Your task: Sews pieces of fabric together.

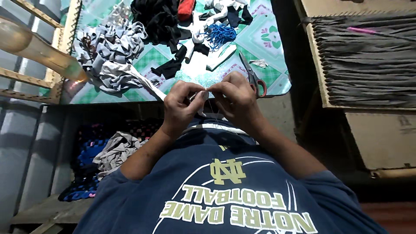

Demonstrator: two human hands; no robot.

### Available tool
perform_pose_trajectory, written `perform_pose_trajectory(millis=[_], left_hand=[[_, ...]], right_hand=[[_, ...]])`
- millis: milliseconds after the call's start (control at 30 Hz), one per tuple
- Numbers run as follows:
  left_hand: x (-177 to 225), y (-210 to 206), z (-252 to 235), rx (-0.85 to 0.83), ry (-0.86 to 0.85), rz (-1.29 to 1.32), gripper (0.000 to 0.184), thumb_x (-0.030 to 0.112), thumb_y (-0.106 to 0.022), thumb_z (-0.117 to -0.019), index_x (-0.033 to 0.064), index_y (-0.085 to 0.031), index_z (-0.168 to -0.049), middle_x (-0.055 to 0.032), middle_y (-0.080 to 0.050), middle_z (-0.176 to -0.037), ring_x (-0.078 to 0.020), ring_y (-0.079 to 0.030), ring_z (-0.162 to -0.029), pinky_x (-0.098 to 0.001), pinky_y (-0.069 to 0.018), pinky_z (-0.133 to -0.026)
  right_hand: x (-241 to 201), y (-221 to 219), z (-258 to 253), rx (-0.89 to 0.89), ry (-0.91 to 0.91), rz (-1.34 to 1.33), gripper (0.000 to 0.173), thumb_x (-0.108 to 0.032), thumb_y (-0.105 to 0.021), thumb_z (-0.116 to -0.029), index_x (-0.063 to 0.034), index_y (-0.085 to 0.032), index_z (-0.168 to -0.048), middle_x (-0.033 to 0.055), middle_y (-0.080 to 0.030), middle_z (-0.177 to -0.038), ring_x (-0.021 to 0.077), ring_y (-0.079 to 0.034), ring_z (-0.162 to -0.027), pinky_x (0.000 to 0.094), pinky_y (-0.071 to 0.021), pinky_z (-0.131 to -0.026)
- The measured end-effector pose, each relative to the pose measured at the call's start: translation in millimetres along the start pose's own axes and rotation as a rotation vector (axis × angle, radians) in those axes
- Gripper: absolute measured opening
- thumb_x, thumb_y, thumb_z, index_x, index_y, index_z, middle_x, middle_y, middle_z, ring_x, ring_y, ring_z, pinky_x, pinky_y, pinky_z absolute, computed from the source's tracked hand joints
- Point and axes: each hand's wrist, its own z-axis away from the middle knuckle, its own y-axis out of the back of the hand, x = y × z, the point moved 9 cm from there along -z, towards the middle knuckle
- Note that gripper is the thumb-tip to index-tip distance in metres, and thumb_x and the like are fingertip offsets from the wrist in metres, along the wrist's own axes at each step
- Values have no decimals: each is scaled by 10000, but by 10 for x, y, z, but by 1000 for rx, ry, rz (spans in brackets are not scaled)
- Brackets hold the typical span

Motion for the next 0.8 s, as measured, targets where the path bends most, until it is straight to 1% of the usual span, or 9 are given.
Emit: perform_pose_trajectory(millis=[133,233,333,433,567,667,733,800], left_hand=[[-100,-13,0,-19,186,202,93,31,-652,-946,-15,-672,-1025,-25,-665,-958,-29,-633,-827,-186,-550,-734],[-135,-26,9,-30,252,287,78,18,-624,-961,8,-645,-1036,9,-683,-940,-27,-656,-820,-202,-569,-738],[-171,-44,17,-45,290,343,83,21,-597,-978,24,-643,-1047,32,-689,-921,-22,-664,-807,-206,-576,-726],[-204,-73,27,-70,325,414,93,30,-577,-989,35,-646,-1052,37,-693,-900,-23,-658,-759,-203,-566,-670],[-221,-121,37,-114,381,516,94,42,-583,-997,54,-653,-1058,42,-692,-891,-16,-637,-724,-187,-540,-630],[-243,-161,47,-143,402,549,85,43,-596,-999,50,-653,-1062,34,-685,-880,-8,-600,-685,-169,-499,-597],[-260,-176,53,-142,408,554,73,44,-604,-997,51,-654,-1051,35,-680,-865,2,-569,-646,-155,-466,-565],[-270,-177,54,-136,409,555,70,46,-605,-997,44,-655,-1047,29,-680,-857,1,-560,-632,-152,-455,-550]], right_hand=[[83,17,-4,5,-38,-139,175,-91,-612,-966,-28,-762,-1031,115,-609,-899,198,-583,-860,349,-486,-806],[97,22,-11,-4,-61,-201,177,-76,-606,-962,-23,-759,-1033,108,-612,-908,173,-580,-875,313,-490,-816],[98,26,-18,-6,-78,-255,168,-68,-608,-966,-10,-754,-1027,100,-606,-914,142,-575,-878,263,-488,-812],[111,14,-15,-14,-97,-315,171,-54,-604,-962,0,-750,-1034,91,-602,-929,110,-573,-884,216,-488,-797],[129,2,-13,-37,-119,-419,154,-23,-609,-950,23,-734,-1029,86,-599,-955,70,-585,-895,165,-512,-798],[136,-6,-6,-42,-128,-464,129,-20,-628,-954,34,-725,-1019,84,-618,-960,59,-602,-896,165,-527,-804],[148,2,-1,-33,-131,-456,125,-21,-632,-955,35,-725,-1018,85,-627,-960,56,-611,-897,163,-531,-808],[165,25,-2,-27,-129,-429,129,-19,-629,-951,34,-723,-1021,89,-621,-961,60,-610,-893,164,-529,-804]])
